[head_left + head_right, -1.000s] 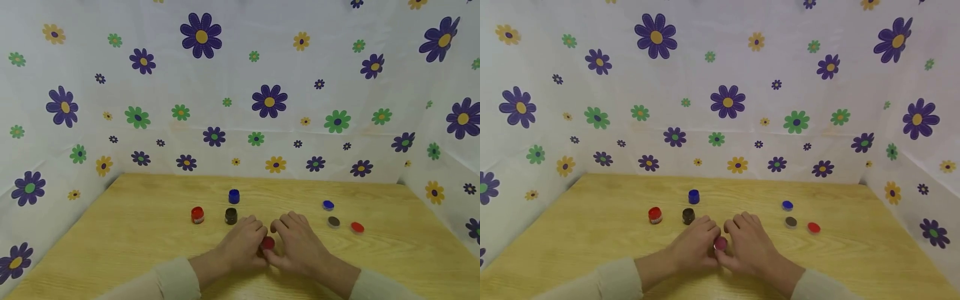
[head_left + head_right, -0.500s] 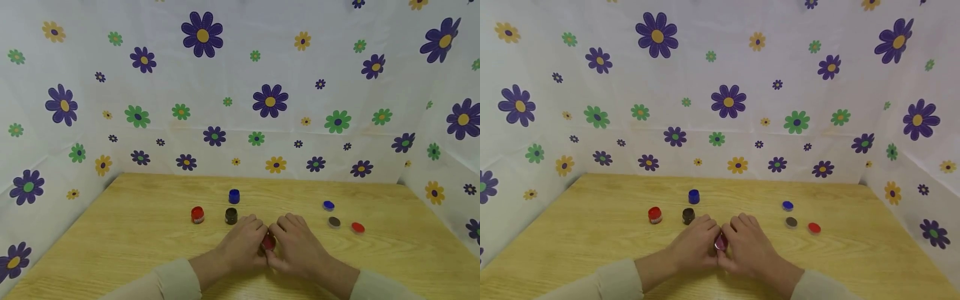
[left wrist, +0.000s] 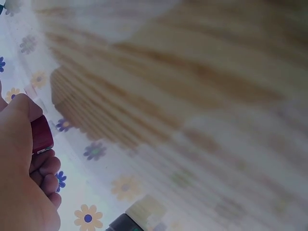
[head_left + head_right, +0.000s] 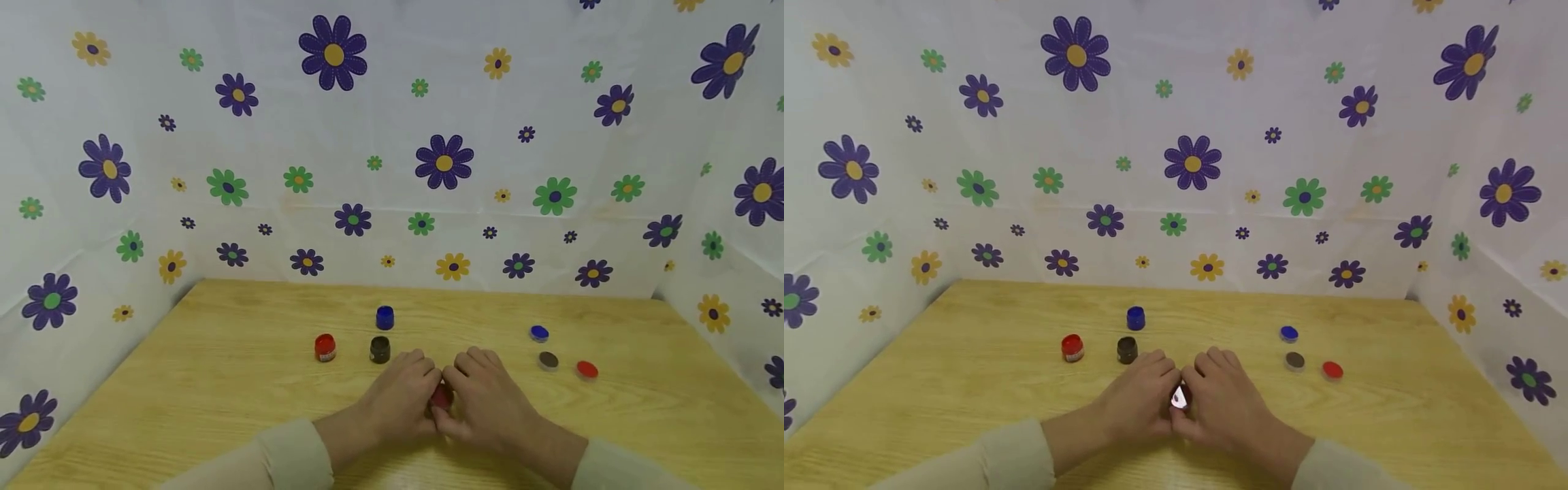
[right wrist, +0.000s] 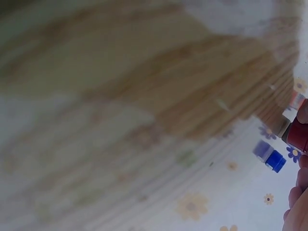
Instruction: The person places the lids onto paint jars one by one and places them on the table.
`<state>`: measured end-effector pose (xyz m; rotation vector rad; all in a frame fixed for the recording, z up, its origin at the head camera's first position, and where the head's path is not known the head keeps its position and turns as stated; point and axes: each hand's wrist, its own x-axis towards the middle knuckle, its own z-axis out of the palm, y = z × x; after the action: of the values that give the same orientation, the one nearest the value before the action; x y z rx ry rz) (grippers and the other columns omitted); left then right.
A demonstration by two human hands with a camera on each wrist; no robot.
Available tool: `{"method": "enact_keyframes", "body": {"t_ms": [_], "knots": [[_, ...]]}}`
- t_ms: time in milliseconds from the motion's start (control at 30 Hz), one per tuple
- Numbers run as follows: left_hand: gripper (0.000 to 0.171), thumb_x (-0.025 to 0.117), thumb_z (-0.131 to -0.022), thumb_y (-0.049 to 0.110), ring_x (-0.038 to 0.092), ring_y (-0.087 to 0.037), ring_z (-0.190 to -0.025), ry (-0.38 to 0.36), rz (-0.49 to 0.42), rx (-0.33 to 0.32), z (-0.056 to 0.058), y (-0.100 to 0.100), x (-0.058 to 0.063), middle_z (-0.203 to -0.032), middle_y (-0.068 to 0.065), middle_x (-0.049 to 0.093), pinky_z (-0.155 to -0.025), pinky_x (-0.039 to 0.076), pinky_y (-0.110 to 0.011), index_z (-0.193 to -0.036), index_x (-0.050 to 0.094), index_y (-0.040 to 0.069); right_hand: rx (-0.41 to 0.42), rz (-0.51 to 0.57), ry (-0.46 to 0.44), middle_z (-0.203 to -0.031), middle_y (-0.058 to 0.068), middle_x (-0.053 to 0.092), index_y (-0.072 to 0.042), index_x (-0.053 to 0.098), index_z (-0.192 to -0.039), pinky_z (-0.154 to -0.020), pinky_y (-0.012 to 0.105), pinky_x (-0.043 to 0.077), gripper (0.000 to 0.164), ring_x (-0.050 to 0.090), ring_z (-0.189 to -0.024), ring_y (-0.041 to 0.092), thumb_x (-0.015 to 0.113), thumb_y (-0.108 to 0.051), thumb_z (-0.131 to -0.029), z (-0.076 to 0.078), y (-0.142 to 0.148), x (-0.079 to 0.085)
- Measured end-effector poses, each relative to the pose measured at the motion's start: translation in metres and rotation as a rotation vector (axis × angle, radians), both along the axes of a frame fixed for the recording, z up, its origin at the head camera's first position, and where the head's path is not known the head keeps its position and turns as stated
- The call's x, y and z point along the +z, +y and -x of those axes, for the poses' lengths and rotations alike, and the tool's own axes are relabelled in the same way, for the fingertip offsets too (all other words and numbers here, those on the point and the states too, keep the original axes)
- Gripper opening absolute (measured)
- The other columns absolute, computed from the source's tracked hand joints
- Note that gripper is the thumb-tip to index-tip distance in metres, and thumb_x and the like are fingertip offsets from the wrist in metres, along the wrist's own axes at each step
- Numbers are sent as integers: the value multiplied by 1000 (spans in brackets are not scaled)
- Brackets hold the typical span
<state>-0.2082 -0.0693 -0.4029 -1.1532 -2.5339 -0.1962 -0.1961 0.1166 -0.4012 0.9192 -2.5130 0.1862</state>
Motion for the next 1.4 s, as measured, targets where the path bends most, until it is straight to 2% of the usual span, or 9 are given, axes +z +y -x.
{"method": "enact_keyframes", "body": {"t_ms": [233, 400, 533, 733, 933, 1233, 1400], "knots": [[28, 75, -75, 42, 39, -8, -72, 65, 4, -16, 0, 1, -3, -76, 10, 51, -69, 35, -22, -79, 61, 18, -4, 6, 12, -74, -13, 40, -23, 57, -74, -79, 30, 36, 29, 34, -75, 8, 72, -49, -76, -1, 1, -2], [31, 77, -73, 45, 39, -8, -73, 68, -1, -22, 0, 1, -2, -77, 11, 51, -70, 34, -22, -79, 60, 20, 9, 42, 20, -67, -15, 34, -25, 51, -65, -77, 28, 33, 31, 30, -71, 8, 71, -43, -80, 0, -1, -1], [29, 75, -75, 44, 38, -7, -73, 68, 2, -44, -1, 2, -2, -76, 11, 52, -70, 34, -21, -79, 59, 20, 2, 18, 20, -62, -14, 30, -25, 48, -59, -75, 28, 31, 38, 28, -68, 9, 69, -44, -83, -1, -2, 1], [30, 77, -75, 43, 40, -8, -74, 71, -8, -21, 0, 2, -2, -78, 10, 53, -70, 35, -22, -81, 61, 18, -50, -5, -8, -70, -12, 39, -25, 52, -70, -79, 32, 35, 33, 33, -73, 10, 67, -50, -84, -2, -1, 2], [25, 75, -77, 37, 42, -10, -75, 84, -26, 9, 0, 2, -1, -77, 8, 54, -70, 36, -23, -81, 63, 16, -44, -3, -20, -78, -12, 44, -23, 57, -85, -81, 33, 36, 28, 38, -79, 11, 68, -49, -80, -2, 0, 2], [23, 73, -80, 37, 41, -8, -74, 77, -65, 15, 1, 2, -2, -75, 10, 52, -69, 35, -22, -78, 61, 18, -15, -3, 14, -77, -11, 42, -22, 53, -83, -80, 32, 34, 26, 36, -78, 11, 68, -43, -78, -1, -1, 2], [25, 76, -78, 36, 41, -9, -72, 110, -53, 16, 1, 2, -3, -74, 9, 52, -67, 35, -23, -75, 58, 18, -25, -23, 10, -77, -10, 42, -21, 54, -82, -81, 33, 35, 29, 37, -79, 12, 68, -46, -79, -2, -1, 1]]}}
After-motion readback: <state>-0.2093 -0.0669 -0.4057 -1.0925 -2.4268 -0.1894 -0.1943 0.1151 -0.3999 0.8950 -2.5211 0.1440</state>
